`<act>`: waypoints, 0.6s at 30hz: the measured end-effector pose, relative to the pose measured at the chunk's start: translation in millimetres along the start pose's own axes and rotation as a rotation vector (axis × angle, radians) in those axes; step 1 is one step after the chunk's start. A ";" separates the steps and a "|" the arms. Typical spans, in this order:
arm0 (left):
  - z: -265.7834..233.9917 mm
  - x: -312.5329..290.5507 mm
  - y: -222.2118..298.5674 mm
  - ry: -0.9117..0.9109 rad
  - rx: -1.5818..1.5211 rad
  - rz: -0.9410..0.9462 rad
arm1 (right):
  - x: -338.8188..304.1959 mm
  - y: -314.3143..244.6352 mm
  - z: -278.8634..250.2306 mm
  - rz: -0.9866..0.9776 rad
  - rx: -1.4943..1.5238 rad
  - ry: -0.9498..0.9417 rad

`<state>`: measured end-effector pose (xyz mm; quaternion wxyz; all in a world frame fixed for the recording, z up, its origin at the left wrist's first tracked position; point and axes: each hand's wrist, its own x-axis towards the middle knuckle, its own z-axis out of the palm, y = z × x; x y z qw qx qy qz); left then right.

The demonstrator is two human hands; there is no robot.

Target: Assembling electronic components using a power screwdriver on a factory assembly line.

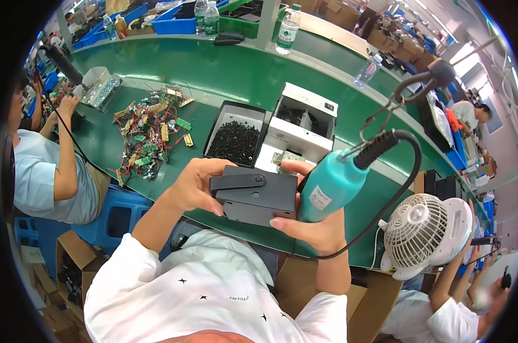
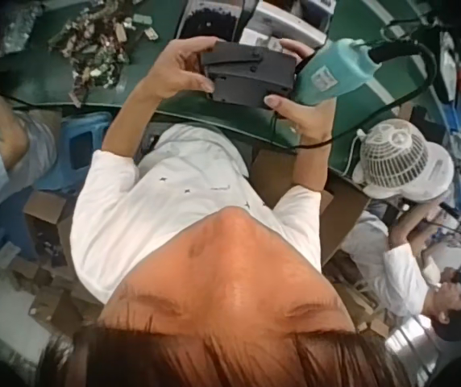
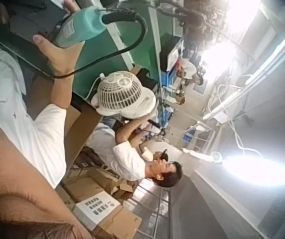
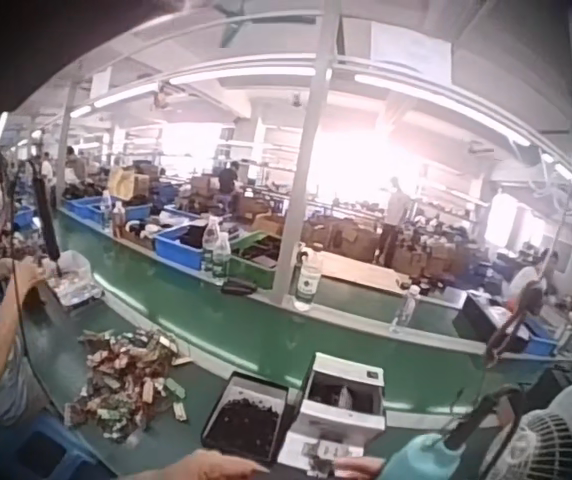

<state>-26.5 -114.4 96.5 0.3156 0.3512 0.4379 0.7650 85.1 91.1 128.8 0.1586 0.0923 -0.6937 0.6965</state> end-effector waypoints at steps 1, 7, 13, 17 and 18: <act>-7.2 0.4 4.1 -0.097 0.074 -0.114 | 0.7 -1.4 -2.0 0.021 0.033 -0.012; -89.2 62.0 68.9 0.213 0.545 0.115 | -5.1 -2.5 -15.0 -0.063 0.138 0.143; -249.6 149.5 30.3 0.159 1.545 0.235 | -12.6 -3.7 -15.3 0.026 0.186 0.184; -295.2 169.7 2.5 0.004 1.843 0.265 | -10.8 -1.3 -14.4 0.026 0.172 0.167; -304.9 171.4 6.7 -0.032 1.927 0.275 | -11.2 -1.8 -16.0 0.024 0.155 0.181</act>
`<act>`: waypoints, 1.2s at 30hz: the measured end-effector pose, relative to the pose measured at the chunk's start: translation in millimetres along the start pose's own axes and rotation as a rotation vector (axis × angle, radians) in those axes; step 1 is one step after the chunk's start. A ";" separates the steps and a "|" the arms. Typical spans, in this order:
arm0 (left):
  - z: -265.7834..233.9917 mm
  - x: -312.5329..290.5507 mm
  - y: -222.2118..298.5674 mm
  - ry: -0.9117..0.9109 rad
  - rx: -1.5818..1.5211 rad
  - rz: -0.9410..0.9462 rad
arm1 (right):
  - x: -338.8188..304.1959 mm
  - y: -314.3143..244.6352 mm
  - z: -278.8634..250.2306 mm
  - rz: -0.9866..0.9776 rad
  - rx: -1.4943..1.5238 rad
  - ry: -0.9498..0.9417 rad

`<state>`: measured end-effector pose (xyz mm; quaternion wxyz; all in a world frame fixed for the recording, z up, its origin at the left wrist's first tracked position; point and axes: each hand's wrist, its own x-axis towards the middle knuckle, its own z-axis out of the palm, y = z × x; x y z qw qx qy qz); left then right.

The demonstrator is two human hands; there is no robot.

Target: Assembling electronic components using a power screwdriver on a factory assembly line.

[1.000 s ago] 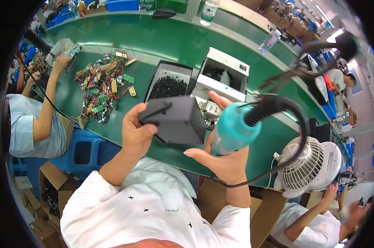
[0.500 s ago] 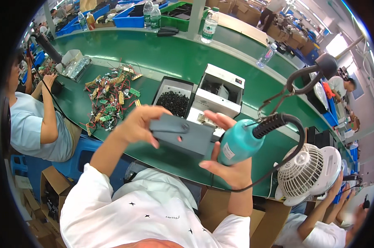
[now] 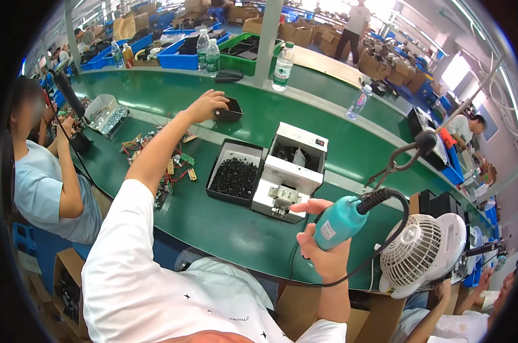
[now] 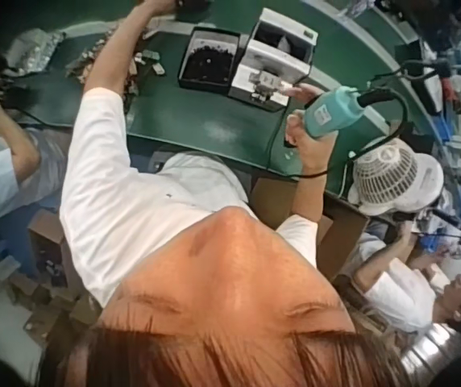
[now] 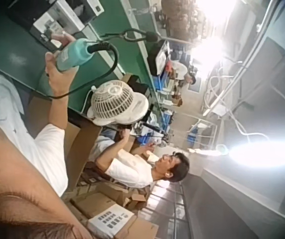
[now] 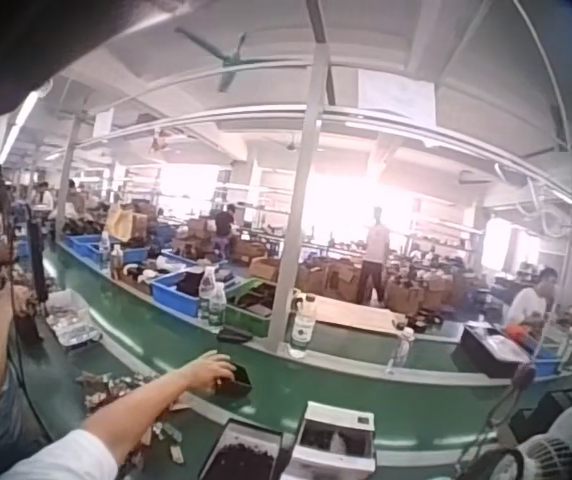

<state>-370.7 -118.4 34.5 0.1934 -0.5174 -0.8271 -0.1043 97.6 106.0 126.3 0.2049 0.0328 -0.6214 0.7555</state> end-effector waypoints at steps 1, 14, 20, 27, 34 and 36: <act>0.7 -3.1 -6.4 -0.024 0.075 0.031 | -3.1 -1.4 -3.0 0.004 -0.016 0.015; -92.0 -28.7 200.1 0.359 -0.506 0.130 | 10.7 28.2 -53.4 -0.233 0.198 -0.194; -48.5 -94.8 364.2 0.064 -0.559 1.060 | 65.5 27.7 -114.1 -0.088 0.199 -0.504; -4.7 -87.7 410.0 -0.110 -0.766 1.103 | 78.3 43.1 -119.4 -0.154 0.081 -0.230; -5.3 -78.1 413.2 -0.130 -0.824 0.936 | 73.6 84.6 -154.6 -0.332 -0.028 0.579; -4.7 -78.8 413.4 -0.140 -0.812 0.920 | 72.1 99.2 -159.6 -0.251 0.060 0.689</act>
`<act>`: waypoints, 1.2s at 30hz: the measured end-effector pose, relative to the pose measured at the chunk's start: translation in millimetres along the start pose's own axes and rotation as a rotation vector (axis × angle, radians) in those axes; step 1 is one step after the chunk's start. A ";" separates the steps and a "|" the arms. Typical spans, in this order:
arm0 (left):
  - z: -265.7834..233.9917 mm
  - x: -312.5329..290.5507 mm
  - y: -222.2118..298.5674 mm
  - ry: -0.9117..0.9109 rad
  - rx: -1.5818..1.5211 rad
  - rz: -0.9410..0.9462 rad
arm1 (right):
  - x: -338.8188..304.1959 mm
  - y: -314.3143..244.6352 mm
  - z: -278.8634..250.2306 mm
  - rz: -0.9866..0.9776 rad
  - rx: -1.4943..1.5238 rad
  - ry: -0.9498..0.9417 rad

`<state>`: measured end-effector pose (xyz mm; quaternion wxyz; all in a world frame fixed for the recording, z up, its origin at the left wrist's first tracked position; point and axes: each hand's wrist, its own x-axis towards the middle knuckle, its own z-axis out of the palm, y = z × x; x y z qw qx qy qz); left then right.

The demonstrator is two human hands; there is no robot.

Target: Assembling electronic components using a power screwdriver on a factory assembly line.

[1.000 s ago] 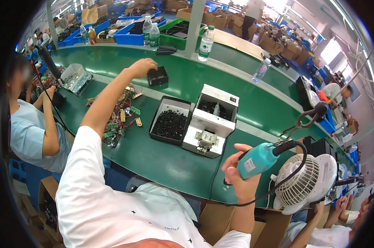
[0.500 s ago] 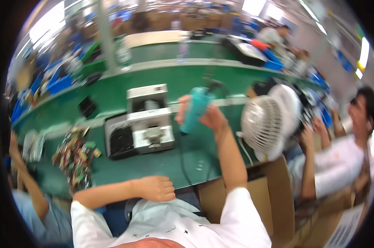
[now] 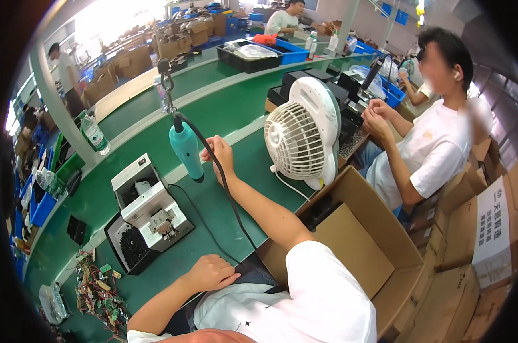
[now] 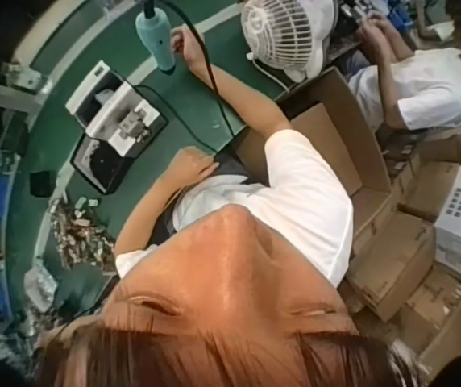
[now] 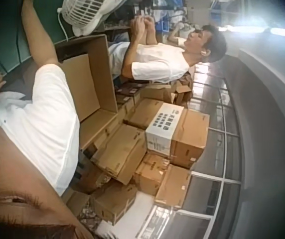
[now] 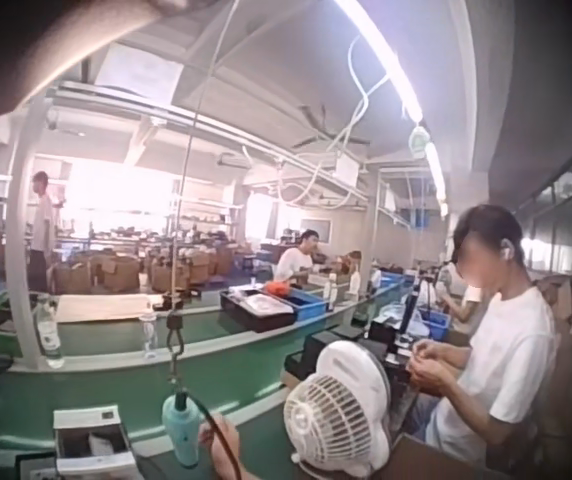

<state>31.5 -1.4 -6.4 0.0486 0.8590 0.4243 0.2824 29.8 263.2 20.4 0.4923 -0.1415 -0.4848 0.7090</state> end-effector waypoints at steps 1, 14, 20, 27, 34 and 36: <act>0.0 -0.7 0.0 -0.003 0.004 -0.010 | -0.5 6.8 -2.7 0.048 0.021 0.059; -3.5 -1.1 -2.6 -0.005 -0.019 -0.047 | -3.8 43.5 -8.7 0.231 0.127 0.100; -1.9 -1.3 -3.7 -0.020 -0.024 -0.045 | -9.1 40.7 -7.5 0.229 0.056 0.067; 0.0 -0.7 -5.5 0.024 -0.049 -0.015 | -2.5 49.1 -11.8 0.200 -0.071 0.098; 0.9 -7.6 -6.9 0.003 -0.065 -0.050 | -14.6 34.3 9.9 0.093 -0.103 0.039; 0.8 -5.1 -6.8 0.014 -0.078 -0.048 | -18.1 26.7 13.3 0.084 -0.170 0.100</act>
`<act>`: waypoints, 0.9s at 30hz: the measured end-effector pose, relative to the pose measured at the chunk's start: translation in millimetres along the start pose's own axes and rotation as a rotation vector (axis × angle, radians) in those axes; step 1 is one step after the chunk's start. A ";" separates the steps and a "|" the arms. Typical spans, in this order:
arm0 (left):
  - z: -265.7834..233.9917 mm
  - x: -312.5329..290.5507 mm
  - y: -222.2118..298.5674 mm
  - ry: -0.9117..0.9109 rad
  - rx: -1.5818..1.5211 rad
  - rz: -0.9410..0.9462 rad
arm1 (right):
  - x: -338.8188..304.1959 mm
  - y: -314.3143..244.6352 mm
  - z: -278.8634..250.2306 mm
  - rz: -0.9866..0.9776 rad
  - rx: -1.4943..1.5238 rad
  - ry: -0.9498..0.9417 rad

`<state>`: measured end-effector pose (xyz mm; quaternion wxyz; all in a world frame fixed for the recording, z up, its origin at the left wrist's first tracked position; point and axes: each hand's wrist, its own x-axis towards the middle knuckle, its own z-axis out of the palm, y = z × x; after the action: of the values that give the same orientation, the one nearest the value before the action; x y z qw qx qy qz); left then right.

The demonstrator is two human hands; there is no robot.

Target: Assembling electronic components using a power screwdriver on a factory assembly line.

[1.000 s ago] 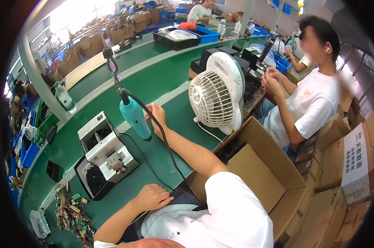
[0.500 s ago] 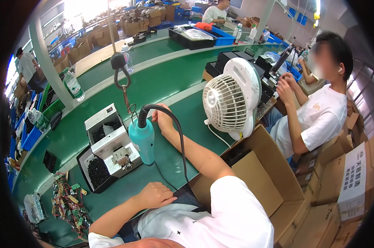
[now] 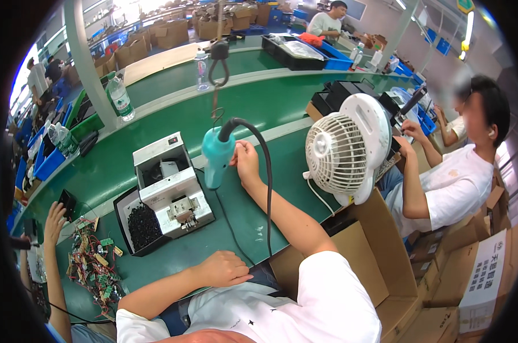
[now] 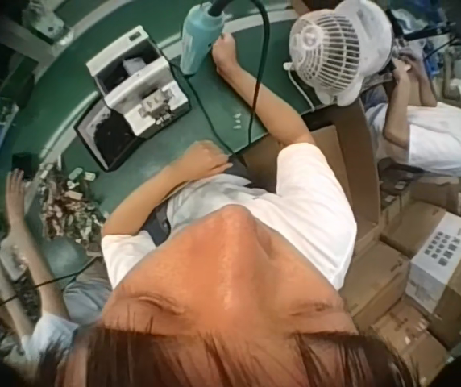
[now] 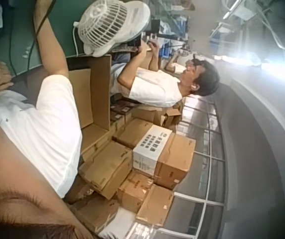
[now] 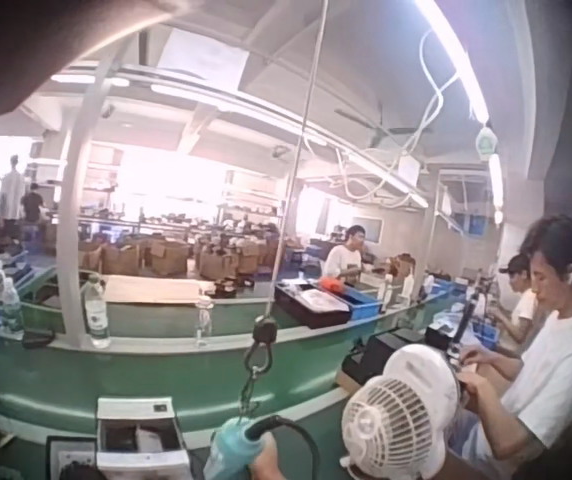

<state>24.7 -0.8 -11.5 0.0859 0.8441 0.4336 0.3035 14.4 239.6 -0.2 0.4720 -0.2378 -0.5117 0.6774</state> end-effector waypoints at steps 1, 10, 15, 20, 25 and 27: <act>-0.5 0.2 -0.7 0.005 -0.007 0.003 | -0.8 -2.7 3.0 -0.005 -0.032 0.033; -2.2 1.5 0.7 -0.002 -0.015 0.016 | 19.0 33.0 -18.1 -0.002 -0.096 0.122; -0.6 -1.9 -0.7 -0.016 -0.009 0.002 | 8.7 14.2 -4.1 0.126 -0.006 0.011; -1.3 -0.4 -0.9 -0.037 0.001 0.005 | 8.2 11.7 -6.1 0.113 -0.031 0.007; -4.2 1.1 1.0 -0.038 0.004 0.001 | 5.9 14.9 -6.5 0.044 -0.072 0.008; -4.0 1.2 1.3 -0.041 0.004 0.002 | 4.8 10.4 -3.9 0.068 -0.058 0.017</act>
<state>23.7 -1.1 -7.2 0.0926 0.8507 0.4316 0.2855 11.3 245.3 -10.4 0.4459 -0.2743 -0.5187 0.6760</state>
